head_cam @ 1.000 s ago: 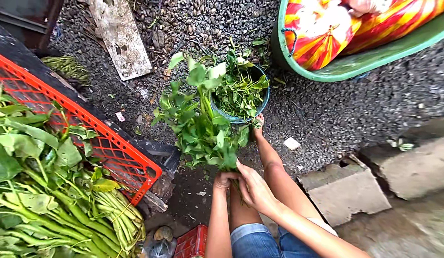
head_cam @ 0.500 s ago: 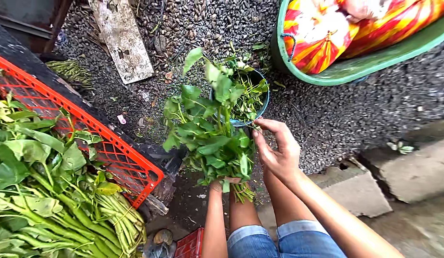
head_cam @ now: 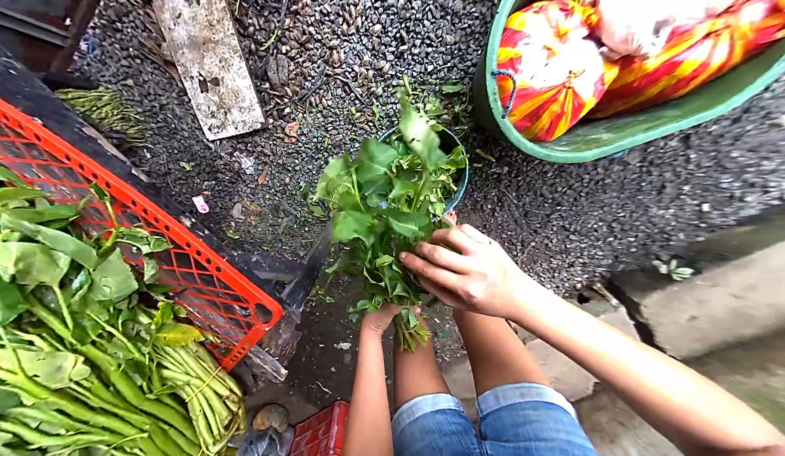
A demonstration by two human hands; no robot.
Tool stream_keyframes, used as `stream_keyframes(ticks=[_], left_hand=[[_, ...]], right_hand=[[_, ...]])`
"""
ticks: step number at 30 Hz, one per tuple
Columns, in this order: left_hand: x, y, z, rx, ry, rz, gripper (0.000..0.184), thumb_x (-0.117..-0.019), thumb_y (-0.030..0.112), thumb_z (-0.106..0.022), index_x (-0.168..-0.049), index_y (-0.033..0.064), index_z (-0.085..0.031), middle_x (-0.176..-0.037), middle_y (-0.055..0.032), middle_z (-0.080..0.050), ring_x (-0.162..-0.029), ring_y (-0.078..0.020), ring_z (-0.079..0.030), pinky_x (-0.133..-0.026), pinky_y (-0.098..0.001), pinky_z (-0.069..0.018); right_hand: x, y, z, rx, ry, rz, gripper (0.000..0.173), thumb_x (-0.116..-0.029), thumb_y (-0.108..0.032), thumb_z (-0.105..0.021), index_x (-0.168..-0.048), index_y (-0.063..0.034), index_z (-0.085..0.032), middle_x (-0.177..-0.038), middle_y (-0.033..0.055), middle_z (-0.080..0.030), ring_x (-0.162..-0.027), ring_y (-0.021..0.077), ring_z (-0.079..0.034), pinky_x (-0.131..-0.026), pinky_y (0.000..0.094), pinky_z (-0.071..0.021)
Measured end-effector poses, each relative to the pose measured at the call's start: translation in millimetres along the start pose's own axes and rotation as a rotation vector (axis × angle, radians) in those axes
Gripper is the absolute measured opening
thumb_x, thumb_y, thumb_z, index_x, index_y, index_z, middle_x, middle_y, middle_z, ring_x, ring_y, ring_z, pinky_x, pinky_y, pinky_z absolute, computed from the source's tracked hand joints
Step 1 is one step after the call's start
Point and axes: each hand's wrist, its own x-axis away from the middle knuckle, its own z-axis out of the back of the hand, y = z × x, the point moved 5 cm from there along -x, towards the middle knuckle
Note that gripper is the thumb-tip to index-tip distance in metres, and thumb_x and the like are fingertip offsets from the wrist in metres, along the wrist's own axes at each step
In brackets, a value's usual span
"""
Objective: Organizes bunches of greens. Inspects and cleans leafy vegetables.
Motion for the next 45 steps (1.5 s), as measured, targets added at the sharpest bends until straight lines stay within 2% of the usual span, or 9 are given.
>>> stream_keyframes(ticks=[5, 19, 21, 25, 28, 32, 36, 41, 45], left_hand=[[-11.4, -7.6, -4.9, -0.027, 0.011, 0.113, 0.038, -0.0672, -0.007, -0.079, -0.101, 0.0082, -0.071, -0.089, 0.0023, -0.077, -0.085, -0.007, -0.073, -0.085, -0.0277, -0.0604], [-27.2, -19.3, 4.5, -0.156, 0.097, 0.127, 0.059, -0.065, -0.009, -0.082, -0.12, -0.0026, -0.062, -0.106, -0.0053, -0.073, -0.1, -0.0106, -0.07, -0.093, -0.0321, -0.0587], [-21.5, -10.8, 1.8, -0.196, 0.127, 0.14, 0.057, -0.064, -0.006, -0.08, -0.117, -0.0024, -0.061, -0.102, -0.0031, -0.073, -0.096, -0.0089, -0.071, -0.09, -0.0309, -0.0597], [-11.0, 4.3, -1.8, -0.27, 0.125, 0.193, 0.05, -0.0656, -0.01, -0.075, -0.113, 0.0018, -0.063, -0.096, 0.0032, -0.074, -0.092, -0.002, -0.07, -0.088, -0.0244, -0.0583], [-10.2, 0.5, 9.5, -0.348, 0.138, 0.206, 0.052, -0.067, -0.011, -0.079, -0.116, -0.0025, -0.063, -0.1, -0.0024, -0.074, -0.095, -0.0061, -0.07, -0.09, -0.0273, -0.0584], [-10.0, -3.2, 19.9, -0.478, 0.112, 0.26, 0.071, -0.0662, -0.001, -0.087, -0.13, -0.0047, -0.055, -0.113, -0.0081, -0.071, -0.105, -0.0095, -0.068, -0.097, -0.0297, -0.0567], [-9.6, -7.7, 24.4, -0.522, 0.086, 0.258, 0.076, -0.063, 0.004, -0.09, -0.13, -0.0032, -0.054, -0.114, -0.0101, -0.071, -0.106, -0.0129, -0.069, -0.096, -0.0324, -0.0581], [-7.6, -13.2, 27.8, -0.548, 0.066, 0.288, 0.084, -0.0626, 0.006, -0.09, -0.136, -0.0035, -0.051, -0.119, -0.0115, -0.069, -0.11, -0.0131, -0.067, -0.099, -0.0325, -0.0562], [-5.4, -7.8, 17.1, -0.484, 0.043, 0.242, 0.072, -0.0623, 0.0, -0.088, -0.127, -0.0044, -0.056, -0.109, -0.0086, -0.072, -0.103, -0.0117, -0.07, -0.094, -0.0319, -0.0587]], right_hand=[[21.5, 9.6, 1.4, 0.015, 0.039, -0.066, 0.025, -0.0989, -0.016, -0.061, -0.119, -0.0071, -0.073, -0.109, 0.0118, -0.073, -0.104, 0.0267, -0.067, -0.092, 0.0362, -0.054], [30.2, 45.3, 0.2, -0.122, 0.096, -0.293, 0.023, -0.0978, -0.016, -0.063, -0.11, -0.0004, -0.074, -0.124, 0.0201, -0.07, -0.118, 0.0267, -0.068, -0.096, 0.036, -0.0578], [25.1, 48.6, 1.5, -0.089, 0.097, -0.286, 0.023, -0.0991, -0.018, -0.062, -0.108, -0.0008, -0.075, -0.112, 0.0157, -0.074, -0.11, 0.0248, -0.071, -0.095, 0.036, -0.0588], [10.8, 58.0, 7.7, -0.026, -0.122, -0.216, 0.036, -0.0957, -0.006, -0.059, -0.13, -0.005, -0.067, -0.078, 0.0105, -0.067, -0.064, 0.0263, -0.067, -0.055, 0.0387, -0.0555], [1.7, 68.6, 5.2, -0.129, -0.397, -0.199, 0.041, -0.0983, -0.007, -0.057, -0.138, -0.0105, -0.065, -0.079, 0.0132, -0.067, -0.06, 0.0299, -0.066, -0.053, 0.0451, -0.055], [-8.8, 68.0, -2.5, -0.04, -0.592, -0.114, 0.012, -0.0966, -0.002, -0.061, -0.099, -0.0061, -0.072, -0.071, 0.011, -0.064, -0.061, 0.03, -0.066, -0.053, 0.0465, -0.052], [-14.9, 65.0, 0.7, 0.041, -0.58, -0.109, 0.026, -0.0905, -0.013, -0.066, -0.066, -0.006, -0.06, -0.057, 0.0097, -0.054, -0.054, 0.0312, -0.06, -0.047, 0.0478, -0.0432], [-10.7, 55.8, -3.9, 0.095, -0.643, -0.153, 0.024, -0.0926, -0.015, -0.067, -0.07, -0.006, -0.065, -0.058, 0.0101, -0.057, -0.057, 0.0319, -0.061, -0.05, 0.0486, -0.044], [-3.2, 51.7, -12.8, 0.006, -0.381, -0.263, 0.021, -0.0883, -0.017, -0.064, -0.071, -0.0057, -0.064, -0.059, 0.01, -0.058, -0.053, 0.0312, -0.061, -0.045, 0.0494, -0.0422]])
